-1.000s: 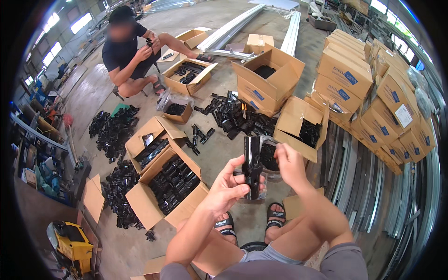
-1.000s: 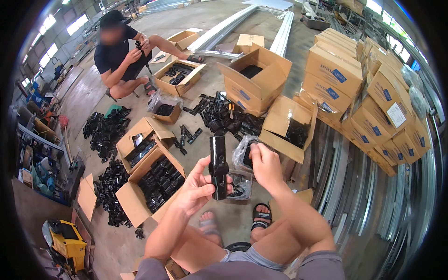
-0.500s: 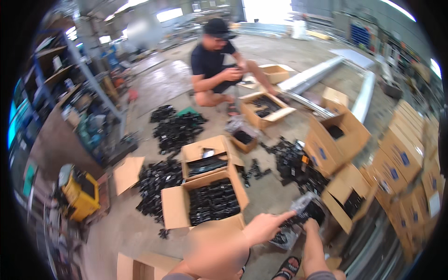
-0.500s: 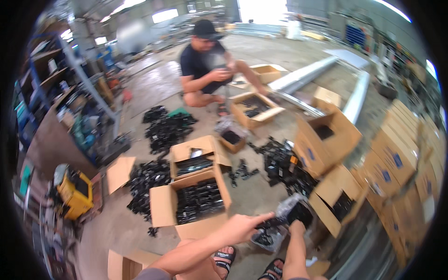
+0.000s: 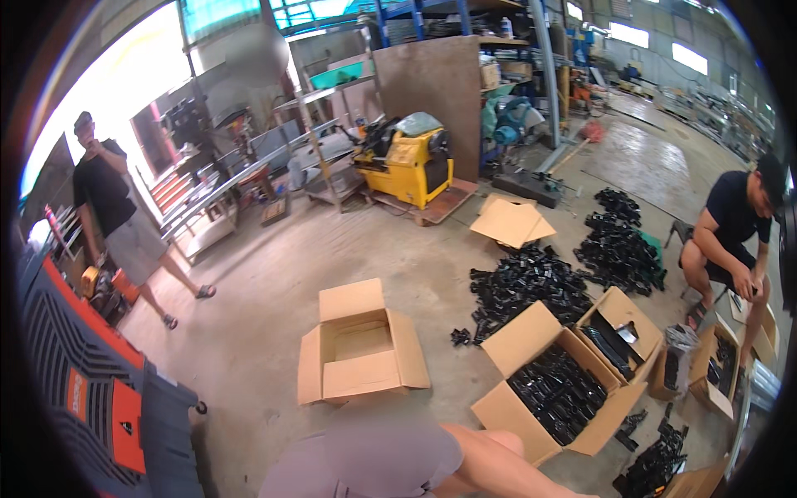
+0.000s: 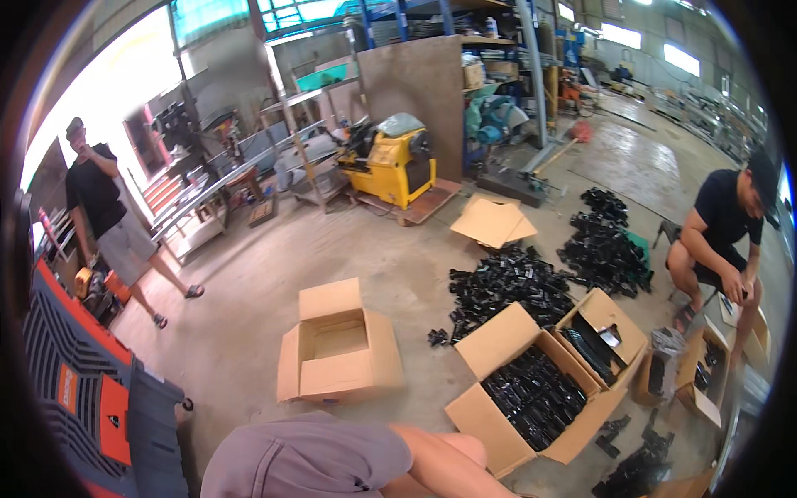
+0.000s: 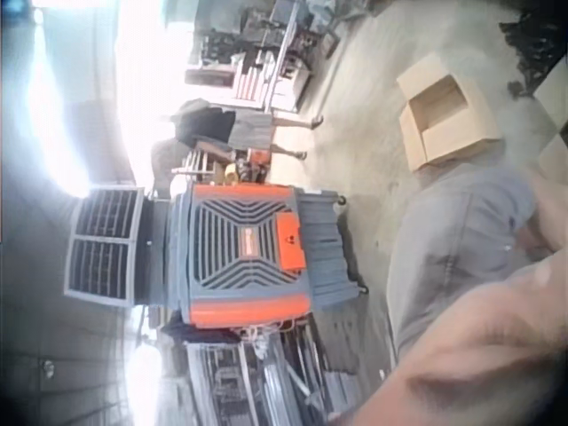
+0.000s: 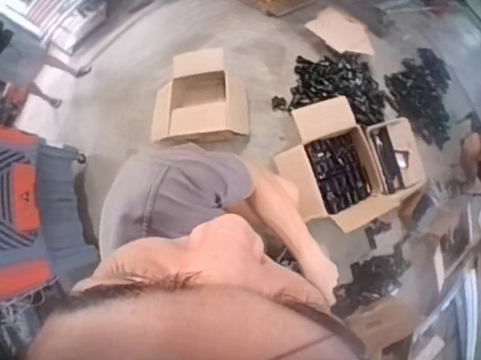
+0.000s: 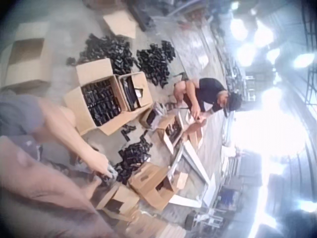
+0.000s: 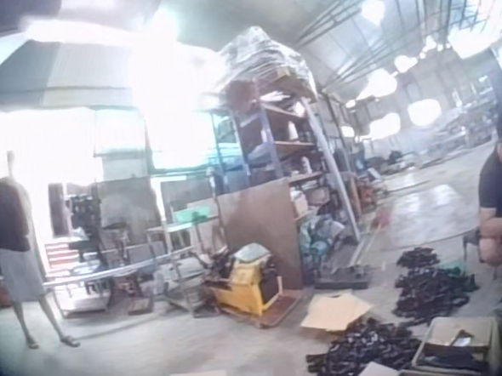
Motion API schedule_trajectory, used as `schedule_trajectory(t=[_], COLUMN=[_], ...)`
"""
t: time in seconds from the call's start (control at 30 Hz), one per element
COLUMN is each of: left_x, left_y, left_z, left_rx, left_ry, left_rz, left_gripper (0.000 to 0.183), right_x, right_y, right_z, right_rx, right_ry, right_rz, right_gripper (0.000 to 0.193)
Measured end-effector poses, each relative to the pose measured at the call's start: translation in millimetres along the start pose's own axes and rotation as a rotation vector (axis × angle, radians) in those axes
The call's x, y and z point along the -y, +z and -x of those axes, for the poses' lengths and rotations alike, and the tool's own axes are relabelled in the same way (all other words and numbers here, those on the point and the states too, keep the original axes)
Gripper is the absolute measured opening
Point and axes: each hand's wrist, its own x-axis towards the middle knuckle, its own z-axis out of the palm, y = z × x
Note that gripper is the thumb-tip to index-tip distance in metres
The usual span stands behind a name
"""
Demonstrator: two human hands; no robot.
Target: The person sorts black metal hinges from a plastic bag, handling them individually and placing them into cardboard boxes on the fabrication floor.
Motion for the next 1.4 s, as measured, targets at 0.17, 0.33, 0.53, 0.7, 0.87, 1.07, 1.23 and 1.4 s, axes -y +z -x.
schedule_trajectory(t=[0.17,0.33,0.53,0.7,0.87,1.07,1.23,1.4], left_x=[23,37,35,28,35,25,10,6], left_y=[-17,-38,-57,-62,-55,-46,-67,-75], left_z=[16,33,54,72,43,54,40,51], left_rx=[-0.020,-0.060,-0.137,-0.205,-0.121,0.011,0.169,0.180], left_ry=[-0.098,-0.166,-0.224,-0.220,-0.152,-0.284,-0.320,-0.275], left_rz=[-0.026,-0.016,0.002,0.048,0.132,0.133,-0.038,0.087], left_gripper=[0.027,0.028,0.030,0.031,0.032,0.052,0.097,0.098], right_x=[74,120,151,164,135,142,159,158], right_y=[-1,-3,-12,-33,-92,-125,-136,-116], right_z=[-18,-26,-21,-7,1,74,78,88], right_rx=[0.014,-0.019,0.014,0.012,-0.156,-0.326,-0.203,-0.168], right_ry=[-0.167,-0.260,-0.379,-0.432,-0.357,-0.174,-0.461,-0.600], right_rz=[-0.098,-0.152,-0.341,-0.464,-0.551,-0.432,-0.229,-0.141], right_gripper=[0.036,0.032,0.029,0.025,0.022,0.019,0.017,0.012])
